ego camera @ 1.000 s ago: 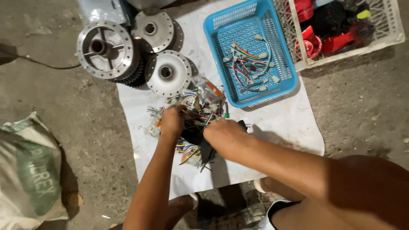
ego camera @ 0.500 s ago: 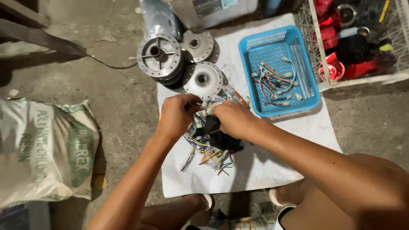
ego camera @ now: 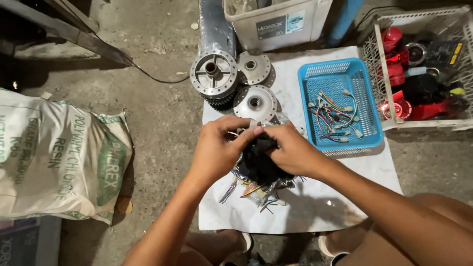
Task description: Organizing and inspecting a motorcycle wiring harness and its connectors
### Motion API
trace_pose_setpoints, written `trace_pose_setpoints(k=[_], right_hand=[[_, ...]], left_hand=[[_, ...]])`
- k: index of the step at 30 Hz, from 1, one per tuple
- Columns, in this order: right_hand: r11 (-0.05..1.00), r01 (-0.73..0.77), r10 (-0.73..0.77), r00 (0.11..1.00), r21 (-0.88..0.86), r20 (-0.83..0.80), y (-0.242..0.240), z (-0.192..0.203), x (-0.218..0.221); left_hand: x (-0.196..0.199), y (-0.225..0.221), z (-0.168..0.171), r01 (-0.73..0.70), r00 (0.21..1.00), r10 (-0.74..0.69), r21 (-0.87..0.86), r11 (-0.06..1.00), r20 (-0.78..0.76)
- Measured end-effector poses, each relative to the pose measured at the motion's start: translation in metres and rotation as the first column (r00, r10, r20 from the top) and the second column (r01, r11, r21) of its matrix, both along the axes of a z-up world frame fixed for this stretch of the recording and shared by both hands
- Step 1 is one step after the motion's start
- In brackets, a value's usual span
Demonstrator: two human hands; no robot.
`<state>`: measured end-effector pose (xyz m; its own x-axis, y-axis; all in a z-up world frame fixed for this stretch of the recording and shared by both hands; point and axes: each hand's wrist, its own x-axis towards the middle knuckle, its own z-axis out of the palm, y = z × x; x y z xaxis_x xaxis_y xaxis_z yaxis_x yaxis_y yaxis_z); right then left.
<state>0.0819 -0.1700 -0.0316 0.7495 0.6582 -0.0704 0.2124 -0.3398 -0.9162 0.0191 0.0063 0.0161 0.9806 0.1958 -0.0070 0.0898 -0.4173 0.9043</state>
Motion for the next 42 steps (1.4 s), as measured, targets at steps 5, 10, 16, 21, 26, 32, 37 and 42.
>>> trace_pose_setpoints(k=[5, 10, 16, 21, 26, 32, 37, 42], right_hand=[[0.992, 0.028, -0.019, 0.997, 0.122, -0.069, -0.003, 0.004, -0.003], [0.984, 0.059, -0.051, 0.997, 0.169, -0.055, -0.002, -0.001, -0.005], [0.995, 0.04, -0.055, 0.983, -0.089, -0.174, 0.012, 0.01, -0.019], [0.996, 0.087, -0.089, 0.994, -0.03, -0.069, 0.003, -0.006, -0.009], [0.995, 0.083, -0.08, 0.996, 0.05, -0.049, -0.004, 0.0, -0.008], [0.998, -0.014, 0.016, 0.999, -0.061, 0.029, 0.0, -0.012, -0.01], [0.994, -0.101, 0.099, 0.993, 0.03, 0.062, -0.002, -0.011, -0.005], [0.982, -0.052, 0.074, 0.99, 0.181, -0.118, 0.004, -0.004, -0.015]], left_hand=[[0.001, 0.001, 0.006, -0.043, 0.997, 0.045, -0.034, 0.999, 0.056], [-0.002, -0.004, 0.01, -0.079, 0.991, 0.081, -0.025, 0.997, 0.106], [0.0, 0.0, 0.016, -0.13, 0.958, 0.154, -0.112, 0.985, 0.242], [-0.001, 0.004, 0.001, 0.012, 0.997, 0.0, -0.162, 0.987, 0.075], [0.001, -0.003, 0.01, -0.047, 0.986, 0.072, -0.163, 0.986, 0.15], [0.002, 0.006, 0.016, -0.137, 0.954, 0.182, -0.194, 0.971, 0.239], [0.004, 0.01, 0.015, -0.209, 0.932, 0.281, -0.294, 0.933, 0.228], [0.007, 0.018, 0.009, -0.311, 0.89, 0.409, -0.389, 0.867, 0.2]])
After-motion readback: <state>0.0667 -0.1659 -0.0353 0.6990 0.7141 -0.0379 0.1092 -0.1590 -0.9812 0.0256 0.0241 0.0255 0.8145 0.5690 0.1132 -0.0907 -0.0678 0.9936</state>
